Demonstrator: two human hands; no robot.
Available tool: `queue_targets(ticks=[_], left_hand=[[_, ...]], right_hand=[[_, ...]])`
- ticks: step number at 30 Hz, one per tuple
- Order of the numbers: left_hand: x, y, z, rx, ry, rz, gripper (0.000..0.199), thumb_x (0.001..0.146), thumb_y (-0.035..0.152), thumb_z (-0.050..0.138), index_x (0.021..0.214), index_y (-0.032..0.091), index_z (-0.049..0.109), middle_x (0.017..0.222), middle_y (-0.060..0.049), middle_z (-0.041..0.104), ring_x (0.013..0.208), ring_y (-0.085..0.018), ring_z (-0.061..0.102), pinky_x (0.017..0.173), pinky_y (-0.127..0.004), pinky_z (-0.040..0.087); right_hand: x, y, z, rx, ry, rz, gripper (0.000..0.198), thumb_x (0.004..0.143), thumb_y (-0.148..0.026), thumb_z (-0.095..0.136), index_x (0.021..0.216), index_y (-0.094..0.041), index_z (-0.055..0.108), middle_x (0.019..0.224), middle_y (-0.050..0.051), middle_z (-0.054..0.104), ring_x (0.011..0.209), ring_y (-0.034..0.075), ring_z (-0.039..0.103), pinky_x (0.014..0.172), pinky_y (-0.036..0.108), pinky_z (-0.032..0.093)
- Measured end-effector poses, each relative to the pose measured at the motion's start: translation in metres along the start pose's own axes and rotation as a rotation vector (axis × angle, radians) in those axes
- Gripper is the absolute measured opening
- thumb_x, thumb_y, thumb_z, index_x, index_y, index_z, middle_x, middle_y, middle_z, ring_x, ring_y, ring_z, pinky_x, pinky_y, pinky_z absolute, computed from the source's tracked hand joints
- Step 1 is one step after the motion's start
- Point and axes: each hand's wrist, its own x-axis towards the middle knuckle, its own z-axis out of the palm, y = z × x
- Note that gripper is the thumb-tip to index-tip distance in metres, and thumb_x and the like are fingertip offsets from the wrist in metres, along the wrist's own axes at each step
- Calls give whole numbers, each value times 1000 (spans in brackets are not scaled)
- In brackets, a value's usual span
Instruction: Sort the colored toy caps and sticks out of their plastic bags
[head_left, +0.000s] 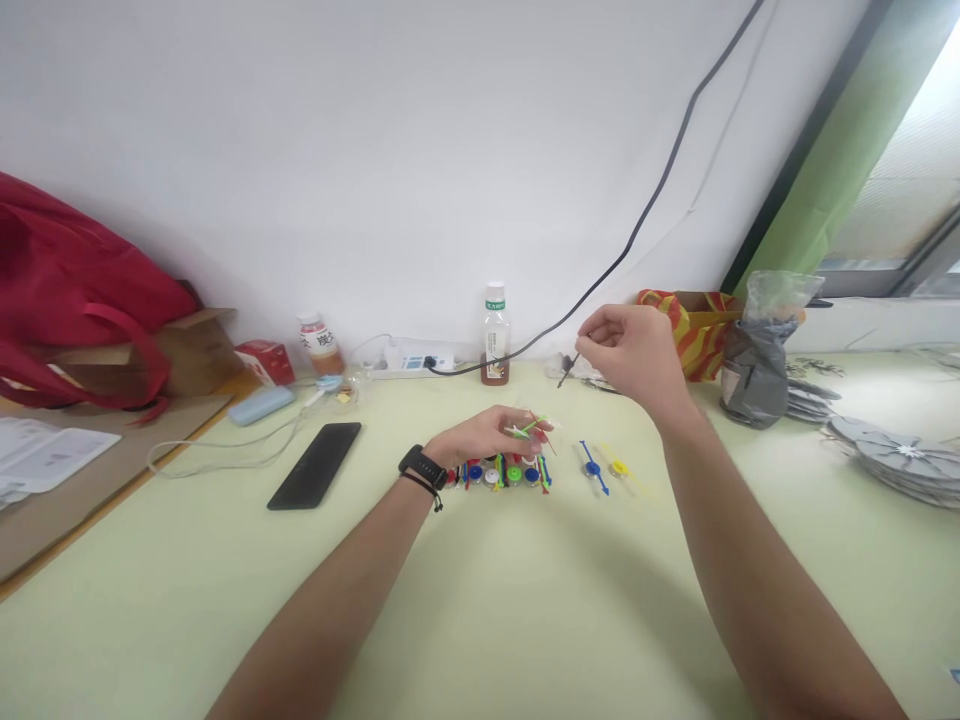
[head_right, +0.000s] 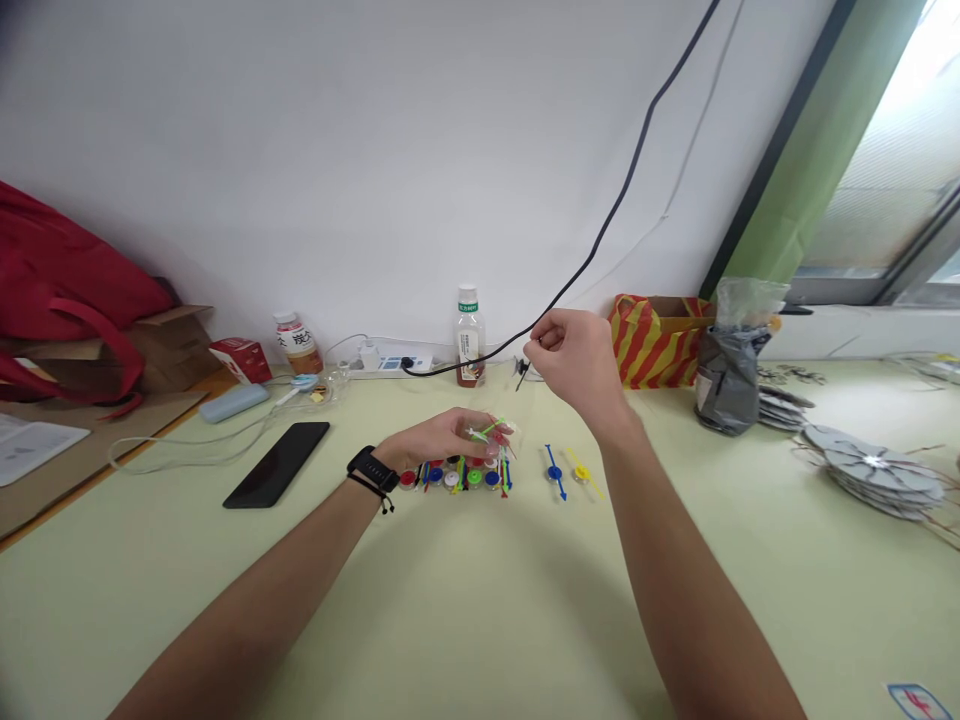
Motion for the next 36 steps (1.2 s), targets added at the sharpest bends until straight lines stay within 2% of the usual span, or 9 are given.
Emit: queue_targets(ticks=[2,6,11,15,21,27,31,33,36], left_hand=[[0,0,0,8,26,11,58,77,43,86,127,19,70,126,-14,69,104,-27,70,85,-36,56],[0,1,0,37,85,41,57,78,42,85,128,19,70,129,-14,68,107,-27,68,89,-36,55],[-1,5,2,57,97,42,51,76,43,86,119,19,74,126,-12,70,106,-26,69,89,-34,55],[-2,9,5,54,76,38,43,75,44,86,108,19,77,114,-10,74,98,-25,71,84,-32,56],[-7,15,5,5,24,-4,46,78,45,84,114,17,75,102,-10,76,88,-23,73,75,-30,56],[-9,16,2,-49,24,19,47,76,42,87,115,18,75,119,-13,73,103,-25,71,89,-33,56],[-10,17,1,-69,-21,3,46,79,41,84,117,17,74,115,-13,73,101,-24,71,89,-33,56],[-10,17,1,-62,-26,3,45,79,41,84,116,18,75,114,-12,73,102,-25,71,89,-33,56],[-10,18,3,-56,-3,-2,44,77,42,85,113,18,76,119,-11,72,106,-26,70,92,-34,56]], right_hand=[[-1,-3,-3,-21,12,10,6,74,-19,65,72,-16,70,65,5,70,57,17,64,51,26,47],[-5,-10,-10,0,-139,36,16,79,-26,72,67,-17,67,57,5,68,50,18,65,47,27,49],[-8,-13,-16,123,-336,62,40,80,-52,78,65,-17,66,57,7,69,48,19,66,41,26,48],[-6,-11,-16,150,-355,78,51,76,-65,77,64,-17,64,56,7,67,46,17,63,41,26,48],[-3,-8,-18,262,-410,112,51,77,-66,76,67,-17,64,58,5,66,47,13,58,42,25,47],[1,-7,-30,304,-456,98,48,79,-63,76,69,-18,67,57,3,62,50,12,54,43,25,42],[0,-7,-37,280,-534,54,46,79,-64,75,68,-19,69,55,2,59,48,11,49,42,26,39],[-1,-7,-37,235,-512,35,47,79,-64,74,67,-19,69,54,2,58,47,11,48,40,26,36],[-2,-8,-34,111,-401,-26,46,80,-62,74,67,-19,69,56,3,60,48,12,50,40,26,35]])
